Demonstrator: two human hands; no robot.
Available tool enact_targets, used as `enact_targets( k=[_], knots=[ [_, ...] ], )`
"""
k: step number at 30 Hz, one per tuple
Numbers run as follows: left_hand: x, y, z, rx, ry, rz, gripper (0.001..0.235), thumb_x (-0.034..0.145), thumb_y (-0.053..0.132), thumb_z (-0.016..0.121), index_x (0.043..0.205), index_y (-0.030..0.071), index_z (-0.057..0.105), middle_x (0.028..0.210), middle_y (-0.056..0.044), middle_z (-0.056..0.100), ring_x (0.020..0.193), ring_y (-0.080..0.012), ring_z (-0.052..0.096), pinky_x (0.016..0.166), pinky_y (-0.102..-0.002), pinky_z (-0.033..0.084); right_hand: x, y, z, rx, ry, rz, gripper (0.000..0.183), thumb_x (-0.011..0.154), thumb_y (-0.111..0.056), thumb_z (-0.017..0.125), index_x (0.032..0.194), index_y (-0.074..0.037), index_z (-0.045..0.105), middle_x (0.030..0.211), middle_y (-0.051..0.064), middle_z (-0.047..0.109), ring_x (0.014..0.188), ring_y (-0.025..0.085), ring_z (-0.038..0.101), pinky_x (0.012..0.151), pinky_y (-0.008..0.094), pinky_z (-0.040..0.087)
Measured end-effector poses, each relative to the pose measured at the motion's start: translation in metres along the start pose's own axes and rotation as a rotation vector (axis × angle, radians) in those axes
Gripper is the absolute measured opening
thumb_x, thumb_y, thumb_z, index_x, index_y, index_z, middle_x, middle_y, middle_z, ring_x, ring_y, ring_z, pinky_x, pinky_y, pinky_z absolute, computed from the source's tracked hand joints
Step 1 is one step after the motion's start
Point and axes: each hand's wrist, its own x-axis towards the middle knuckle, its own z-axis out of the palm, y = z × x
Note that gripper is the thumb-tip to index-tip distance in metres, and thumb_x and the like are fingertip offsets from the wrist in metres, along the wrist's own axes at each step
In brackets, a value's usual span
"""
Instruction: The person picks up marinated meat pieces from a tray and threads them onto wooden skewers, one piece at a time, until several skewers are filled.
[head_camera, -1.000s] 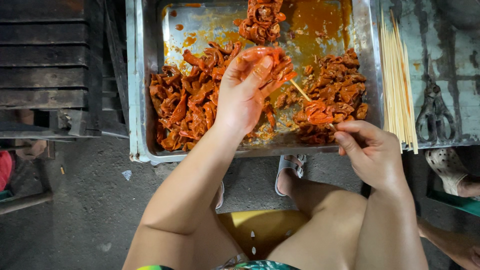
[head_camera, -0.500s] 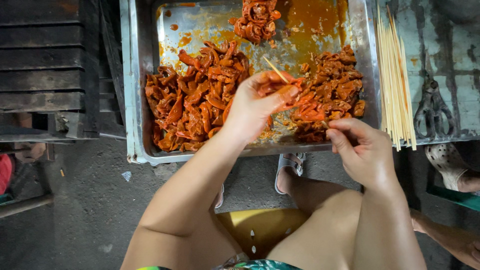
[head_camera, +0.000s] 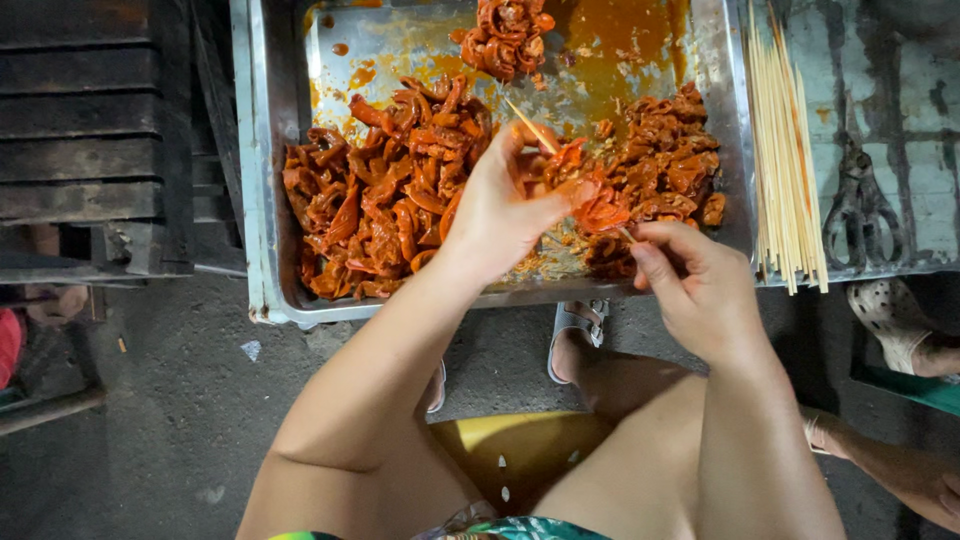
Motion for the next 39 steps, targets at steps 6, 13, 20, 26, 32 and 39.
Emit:
enact_targets(
  k=[6,13,20,26,32,39],
  knots=[
    [-0.006,0.055,-0.05,0.203,-0.164,0.224,0.046,0.091,0.002,0.075,0.13,0.004,0.051,0.127,-0.005,0.06,0.12,-0.011,0.057,0.103,-0.026,0.051,-0.005,0.007,0.005,0.193,0.048,-0.031,0.019,0.105,-0.012,0.065,0.12,0.0,0.067,0.085,0.001,0.066,0.075,0.006,0.061,0.068,0.022,0.05],
    [-0.022,0.08,-0.084,1.052,0.148,0.262,0.016,0.093,0.005,0.068,0.109,0.004,0.07,0.107,-0.015,0.073,0.103,-0.0298,0.07,0.088,-0.041,0.056,-0.002,0.011,-0.001,0.152,0.085,-0.009,0.02,0.106,-0.013,0.066,0.12,0.002,0.066,0.085,0.001,0.066,0.076,0.006,0.061,0.068,0.021,0.049],
    [-0.026,0.053,-0.096,1.5,-0.05,0.219,0.02,0.08,0.01,0.074,0.1,0.006,0.074,0.095,-0.02,0.071,0.094,-0.0409,0.066,0.082,-0.053,0.052,-0.002,0.01,0.001,0.146,0.066,-0.01,0.02,0.106,-0.013,0.066,0.12,0.001,0.067,0.085,0.001,0.066,0.076,0.006,0.061,0.068,0.021,0.049],
    [-0.021,0.035,-0.104,1.544,0.069,0.275,0.016,0.08,0.008,0.072,0.096,0.008,0.075,0.086,-0.017,0.074,0.089,-0.0358,0.07,0.088,-0.052,0.052,0.001,0.014,-0.001,0.142,0.05,-0.008,0.02,0.106,-0.013,0.066,0.12,0.001,0.067,0.085,0.001,0.066,0.076,0.006,0.06,0.068,0.021,0.047],
    [-0.023,0.05,-0.125,0.907,0.176,0.055,0.02,0.087,0.006,0.066,0.106,0.001,0.071,0.089,-0.012,0.073,0.082,-0.0231,0.069,0.076,-0.038,0.056,-0.001,0.017,0.0,0.164,0.035,0.014,0.02,0.105,-0.012,0.065,0.121,0.001,0.067,0.084,0.001,0.065,0.075,0.006,0.059,0.067,0.021,0.047],
    [-0.015,0.036,-0.11,-0.128,-0.01,-0.186,0.042,0.086,0.004,0.055,0.128,0.001,0.059,0.101,-0.007,0.068,0.083,-0.021,0.068,0.074,-0.034,0.06,-0.005,0.008,0.007,0.139,-0.002,0.006,0.019,0.104,-0.011,0.065,0.119,0.0,0.068,0.083,0.001,0.067,0.074,0.006,0.06,0.068,0.022,0.05]
  ],
)
